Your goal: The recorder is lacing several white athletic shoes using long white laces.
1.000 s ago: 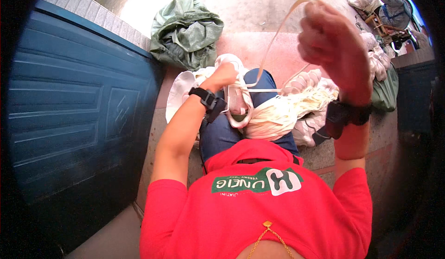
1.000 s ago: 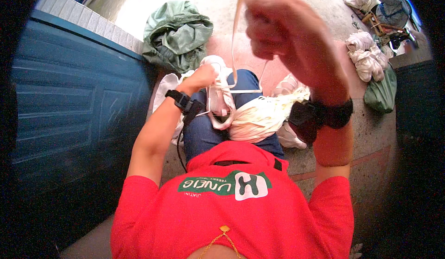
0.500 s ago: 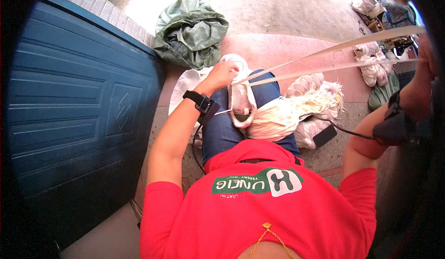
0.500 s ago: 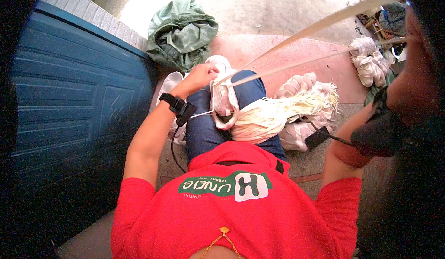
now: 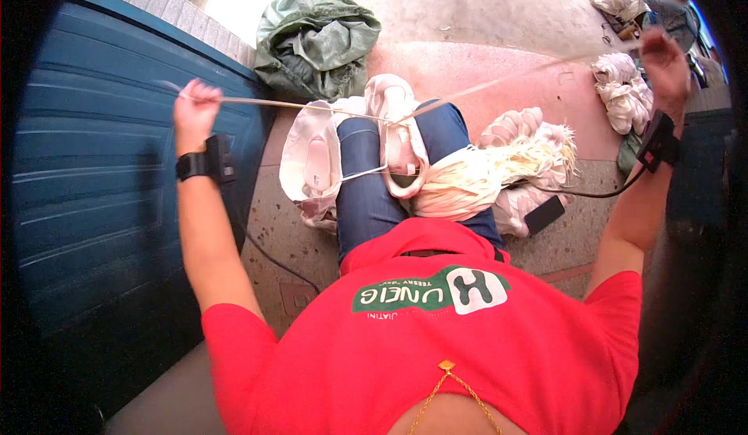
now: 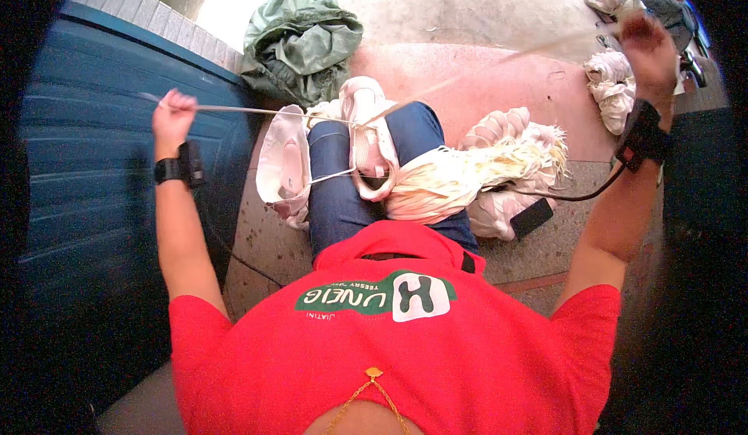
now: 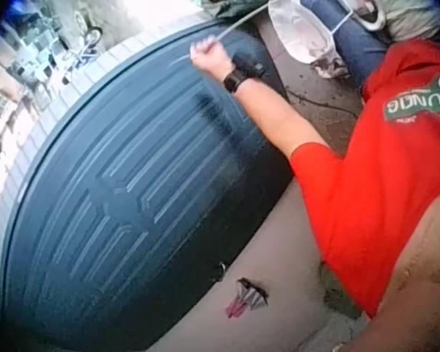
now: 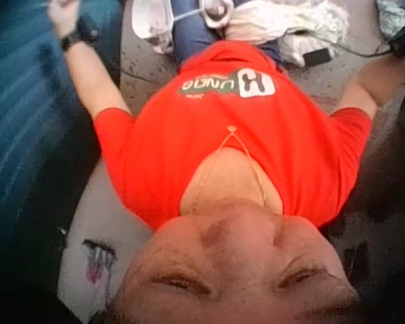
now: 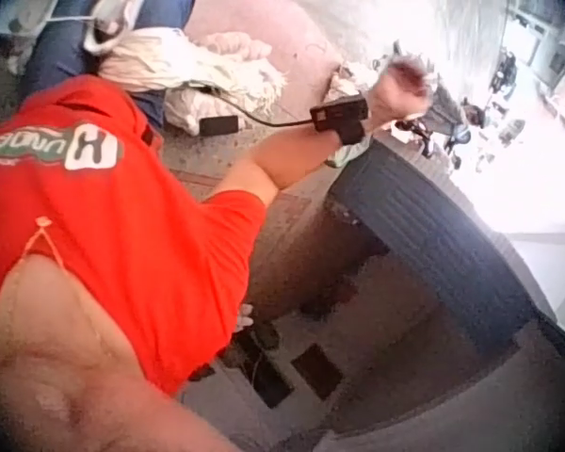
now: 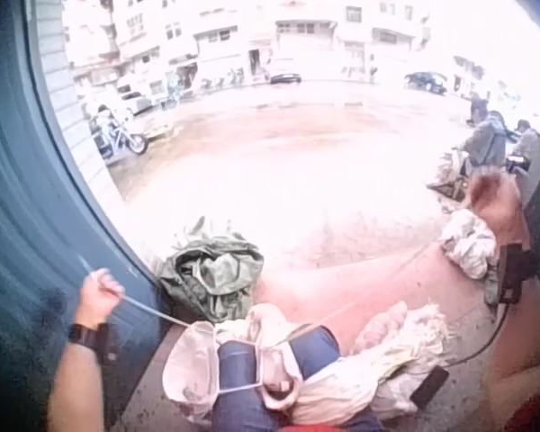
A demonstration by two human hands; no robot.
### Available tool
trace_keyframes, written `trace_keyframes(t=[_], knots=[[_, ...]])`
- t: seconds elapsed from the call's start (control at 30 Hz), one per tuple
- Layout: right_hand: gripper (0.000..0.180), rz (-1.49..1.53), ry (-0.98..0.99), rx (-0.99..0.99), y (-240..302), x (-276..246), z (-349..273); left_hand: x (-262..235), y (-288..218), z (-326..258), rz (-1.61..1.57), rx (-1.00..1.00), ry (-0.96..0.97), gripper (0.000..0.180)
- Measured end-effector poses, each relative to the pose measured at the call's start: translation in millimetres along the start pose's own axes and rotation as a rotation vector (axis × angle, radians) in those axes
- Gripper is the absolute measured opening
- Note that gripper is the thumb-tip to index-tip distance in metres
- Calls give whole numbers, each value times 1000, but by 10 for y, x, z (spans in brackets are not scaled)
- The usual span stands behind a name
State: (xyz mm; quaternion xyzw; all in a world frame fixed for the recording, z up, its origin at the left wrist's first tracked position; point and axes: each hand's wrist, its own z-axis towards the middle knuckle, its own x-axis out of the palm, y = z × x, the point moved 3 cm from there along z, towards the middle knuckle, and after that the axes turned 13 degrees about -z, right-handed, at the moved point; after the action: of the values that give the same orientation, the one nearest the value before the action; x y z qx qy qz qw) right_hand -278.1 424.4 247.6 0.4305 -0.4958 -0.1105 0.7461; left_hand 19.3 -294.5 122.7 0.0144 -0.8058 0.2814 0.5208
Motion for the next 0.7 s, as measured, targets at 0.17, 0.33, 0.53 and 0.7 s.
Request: trace_keyframes(t=[0.17, 0.33, 0.53, 0.7], knots=[[13, -924, -540, 78, -1363, -469, -113, -664, -387, -262, 381, 31, -405, 20], [21, -1217, 81, 348, -3217, 382, -395, -418, 794, -389, 596, -227, -169, 5], [17, -1719, 437, 82, -4072, 1089, -629, -116, 2128, -599, 963, -448, 65, 19], [15, -1813, 279, -179, -4174, 1090, -562, -200, 2626, -744, 1298, -452, 168, 18]])
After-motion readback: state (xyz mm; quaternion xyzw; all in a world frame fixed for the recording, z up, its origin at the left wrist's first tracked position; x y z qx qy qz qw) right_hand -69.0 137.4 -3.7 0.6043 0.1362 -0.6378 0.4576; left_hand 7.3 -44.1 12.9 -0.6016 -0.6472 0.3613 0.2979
